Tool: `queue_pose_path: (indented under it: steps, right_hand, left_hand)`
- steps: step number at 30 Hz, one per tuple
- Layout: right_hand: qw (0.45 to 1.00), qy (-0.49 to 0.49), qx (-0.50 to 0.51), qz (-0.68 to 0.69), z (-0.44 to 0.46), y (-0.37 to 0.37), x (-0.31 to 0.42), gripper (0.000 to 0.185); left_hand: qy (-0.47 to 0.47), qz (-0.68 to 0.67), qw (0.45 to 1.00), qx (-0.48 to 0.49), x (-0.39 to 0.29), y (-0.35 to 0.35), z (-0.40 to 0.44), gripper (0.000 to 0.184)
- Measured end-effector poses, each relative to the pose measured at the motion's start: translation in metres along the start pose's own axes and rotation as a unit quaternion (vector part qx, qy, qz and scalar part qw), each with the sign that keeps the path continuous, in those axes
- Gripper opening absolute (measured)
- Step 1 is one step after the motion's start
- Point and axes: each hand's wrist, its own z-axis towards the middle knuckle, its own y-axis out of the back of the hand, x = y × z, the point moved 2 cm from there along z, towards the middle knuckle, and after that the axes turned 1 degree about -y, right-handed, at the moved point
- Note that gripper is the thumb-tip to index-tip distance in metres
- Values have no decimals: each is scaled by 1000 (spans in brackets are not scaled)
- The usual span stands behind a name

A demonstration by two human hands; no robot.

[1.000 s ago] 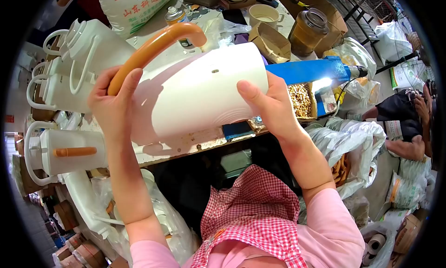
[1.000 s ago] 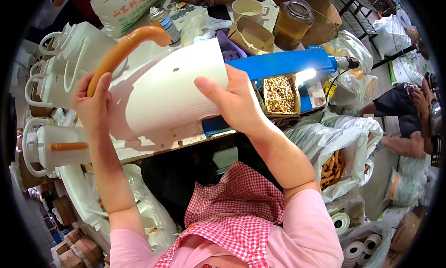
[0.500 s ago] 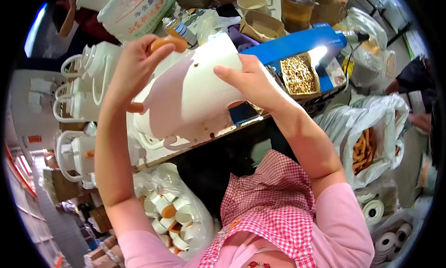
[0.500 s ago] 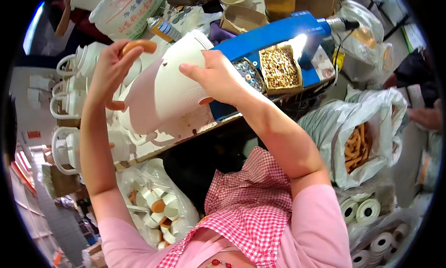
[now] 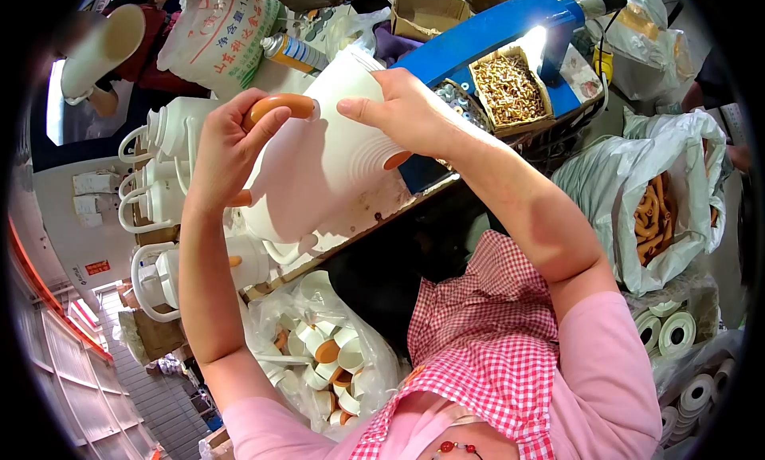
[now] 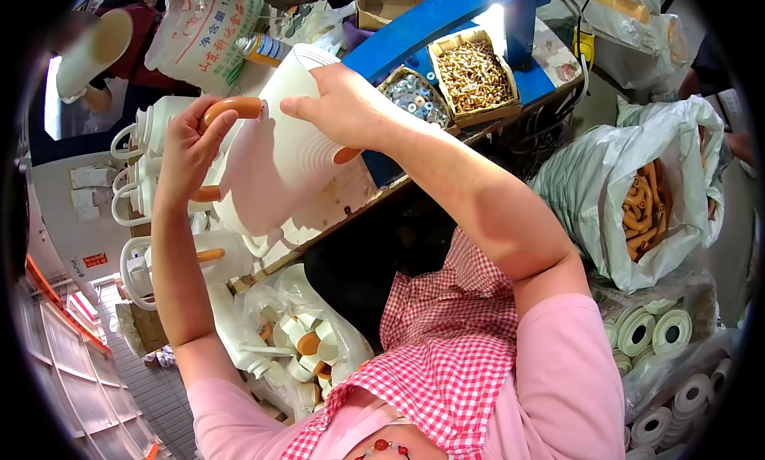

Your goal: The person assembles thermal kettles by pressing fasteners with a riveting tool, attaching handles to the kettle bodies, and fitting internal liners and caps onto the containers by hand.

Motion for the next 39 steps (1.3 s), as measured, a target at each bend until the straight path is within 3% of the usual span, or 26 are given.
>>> queue_pose_path:
  steps: [15, 21, 24, 39]
  right_hand:
    - [998, 28, -22, -42, 2, 1, -2, 47]
    - [997, 40, -45, -53, 7, -2, -8, 49]
    - [997, 41, -33, -56, 7, -1, -7, 49]
    - [997, 36, -28, -67, 8, 0, -6, 48]
  left_hand:
    - [32, -69, 996, 35, 7, -1, 0, 24]
    - [-1, 74, 997, -8, -5, -9, -1, 21]
    - [-38, 86, 995, -24, 1, -12, -1, 19]
    - [-32, 118, 991, -45, -8, -18, -4, 21]
